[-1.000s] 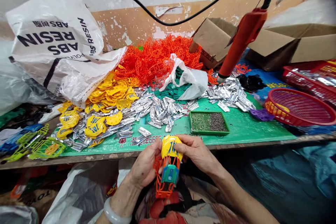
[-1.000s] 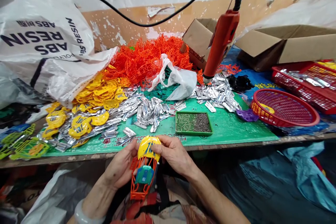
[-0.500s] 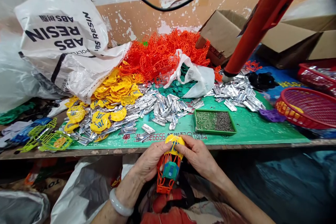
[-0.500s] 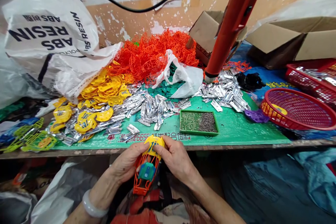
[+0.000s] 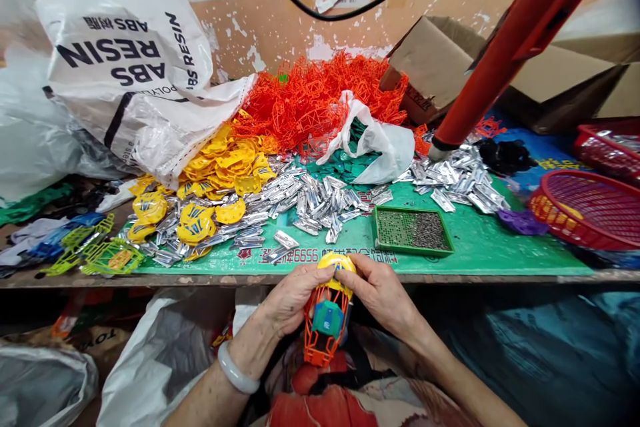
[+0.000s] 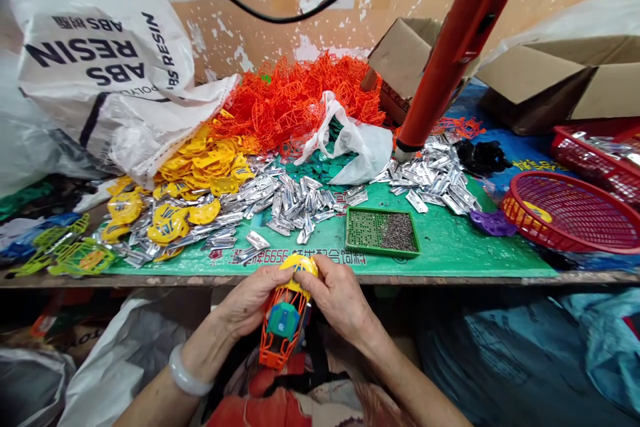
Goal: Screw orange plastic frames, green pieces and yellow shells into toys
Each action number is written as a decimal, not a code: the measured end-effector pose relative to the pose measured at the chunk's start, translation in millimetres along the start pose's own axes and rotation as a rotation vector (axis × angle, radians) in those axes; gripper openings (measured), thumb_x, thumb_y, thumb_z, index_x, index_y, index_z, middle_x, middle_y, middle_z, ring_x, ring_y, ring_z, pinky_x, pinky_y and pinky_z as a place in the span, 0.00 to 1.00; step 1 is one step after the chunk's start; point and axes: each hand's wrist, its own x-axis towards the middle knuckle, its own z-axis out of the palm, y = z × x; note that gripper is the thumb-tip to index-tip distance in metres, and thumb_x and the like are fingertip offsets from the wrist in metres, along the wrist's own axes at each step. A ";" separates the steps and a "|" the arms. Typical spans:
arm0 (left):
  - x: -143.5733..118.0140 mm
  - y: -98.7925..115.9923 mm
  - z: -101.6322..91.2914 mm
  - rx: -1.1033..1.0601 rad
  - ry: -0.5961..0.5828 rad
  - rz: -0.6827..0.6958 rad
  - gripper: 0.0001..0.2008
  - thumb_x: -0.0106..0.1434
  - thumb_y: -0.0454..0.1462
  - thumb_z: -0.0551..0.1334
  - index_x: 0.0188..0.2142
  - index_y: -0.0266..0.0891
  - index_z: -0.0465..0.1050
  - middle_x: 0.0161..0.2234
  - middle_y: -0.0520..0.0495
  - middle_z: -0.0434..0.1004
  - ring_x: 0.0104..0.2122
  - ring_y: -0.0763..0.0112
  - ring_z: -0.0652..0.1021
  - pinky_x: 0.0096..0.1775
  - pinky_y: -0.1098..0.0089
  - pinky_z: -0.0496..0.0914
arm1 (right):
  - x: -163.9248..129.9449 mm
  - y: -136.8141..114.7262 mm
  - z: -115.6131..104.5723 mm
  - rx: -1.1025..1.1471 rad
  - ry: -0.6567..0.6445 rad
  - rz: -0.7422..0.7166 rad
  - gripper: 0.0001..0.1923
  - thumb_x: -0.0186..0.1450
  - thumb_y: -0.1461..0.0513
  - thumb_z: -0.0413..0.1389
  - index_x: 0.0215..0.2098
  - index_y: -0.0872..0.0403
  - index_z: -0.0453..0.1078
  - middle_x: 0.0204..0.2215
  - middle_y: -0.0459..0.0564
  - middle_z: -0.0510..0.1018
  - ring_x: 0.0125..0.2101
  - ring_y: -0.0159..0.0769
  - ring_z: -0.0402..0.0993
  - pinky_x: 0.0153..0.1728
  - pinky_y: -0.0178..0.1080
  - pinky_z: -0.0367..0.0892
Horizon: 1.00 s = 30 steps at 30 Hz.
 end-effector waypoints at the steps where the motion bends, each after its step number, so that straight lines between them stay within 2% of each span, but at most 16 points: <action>1: -0.2 -0.4 0.2 -0.007 0.001 0.007 0.13 0.53 0.39 0.71 0.35 0.31 0.79 0.28 0.46 0.79 0.25 0.74 0.75 0.29 0.74 0.67 | -0.3 0.0 0.2 0.008 -0.010 0.004 0.18 0.65 0.49 0.52 0.34 0.56 0.72 0.25 0.46 0.73 0.27 0.32 0.65 0.28 0.32 0.60; 5: -4.9 0.0 4.1 -0.035 -0.005 0.043 0.13 0.55 0.40 0.70 0.35 0.30 0.79 0.28 0.45 0.79 0.27 0.71 0.76 0.31 0.73 0.69 | -1.8 0.0 0.2 0.045 -0.052 0.016 0.21 0.66 0.48 0.49 0.37 0.56 0.72 0.30 0.47 0.75 0.30 0.34 0.68 0.31 0.34 0.63; 9: -10.2 3.1 9.4 -0.075 -0.022 0.065 0.12 0.55 0.40 0.70 0.31 0.29 0.79 0.25 0.45 0.78 0.24 0.73 0.75 0.28 0.74 0.69 | 3.7 -2.9 -1.8 0.052 -0.090 -0.002 0.23 0.66 0.46 0.49 0.39 0.55 0.73 0.31 0.48 0.77 0.31 0.36 0.70 0.31 0.34 0.64; 14: -9.5 8.8 5.3 -0.188 0.045 0.134 0.11 0.53 0.38 0.70 0.34 0.31 0.79 0.29 0.45 0.81 0.25 0.73 0.77 0.31 0.74 0.72 | 19.1 -13.2 -3.2 0.043 0.028 0.006 0.30 0.65 0.44 0.47 0.53 0.58 0.69 0.36 0.53 0.79 0.33 0.40 0.73 0.35 0.38 0.67; 16: -9.4 11.1 1.0 -0.224 0.085 0.146 0.10 0.56 0.36 0.68 0.35 0.32 0.78 0.31 0.45 0.82 0.27 0.72 0.78 0.31 0.73 0.73 | 24.2 -14.9 -3.2 0.036 0.059 0.001 0.31 0.66 0.44 0.46 0.54 0.58 0.68 0.33 0.52 0.78 0.32 0.39 0.73 0.34 0.38 0.67; 19: -12.7 14.4 -5.2 -0.256 0.137 0.158 0.08 0.59 0.34 0.65 0.38 0.32 0.77 0.32 0.45 0.82 0.28 0.70 0.79 0.32 0.72 0.75 | 29.2 -11.9 -3.0 -0.003 0.073 -0.027 0.28 0.67 0.46 0.46 0.53 0.58 0.69 0.25 0.46 0.73 0.24 0.33 0.67 0.26 0.35 0.63; 21: -16.5 16.6 -8.8 -0.267 0.160 0.164 0.07 0.61 0.33 0.63 0.38 0.32 0.76 0.31 0.45 0.82 0.27 0.70 0.80 0.32 0.71 0.76 | 32.1 -7.3 -3.1 -0.094 0.102 -0.075 0.25 0.67 0.49 0.47 0.50 0.58 0.70 0.23 0.44 0.71 0.22 0.31 0.65 0.25 0.34 0.62; 23: -20.2 19.6 -12.1 -0.271 0.181 0.170 0.06 0.62 0.33 0.62 0.38 0.32 0.76 0.29 0.45 0.82 0.25 0.70 0.79 0.30 0.71 0.76 | 36.0 -2.7 -4.0 -0.251 0.142 -0.128 0.21 0.68 0.54 0.47 0.49 0.59 0.70 0.23 0.45 0.72 0.24 0.32 0.68 0.28 0.34 0.64; 26: -23.6 25.4 -17.5 -0.279 0.225 0.199 0.07 0.64 0.33 0.61 0.39 0.32 0.75 0.29 0.45 0.82 0.24 0.71 0.80 0.29 0.71 0.76 | 43.6 1.2 -6.8 -0.453 0.187 -0.154 0.16 0.68 0.61 0.47 0.48 0.60 0.70 0.32 0.52 0.77 0.33 0.37 0.73 0.37 0.37 0.66; 28: -24.1 29.1 -21.2 -0.279 0.257 0.234 0.08 0.65 0.33 0.59 0.42 0.32 0.74 0.32 0.44 0.82 0.26 0.70 0.80 0.31 0.71 0.77 | 48.8 1.1 -8.6 -0.527 0.193 -0.143 0.15 0.67 0.64 0.47 0.46 0.60 0.71 0.38 0.57 0.77 0.40 0.41 0.74 0.43 0.39 0.65; 30: -23.4 31.3 -24.3 -0.271 0.287 0.259 0.09 0.65 0.32 0.58 0.42 0.31 0.74 0.33 0.42 0.82 0.27 0.69 0.81 0.32 0.69 0.78 | 53.4 -0.5 -9.2 -0.601 0.184 -0.120 0.14 0.66 0.66 0.47 0.44 0.59 0.72 0.40 0.58 0.76 0.42 0.42 0.73 0.45 0.40 0.64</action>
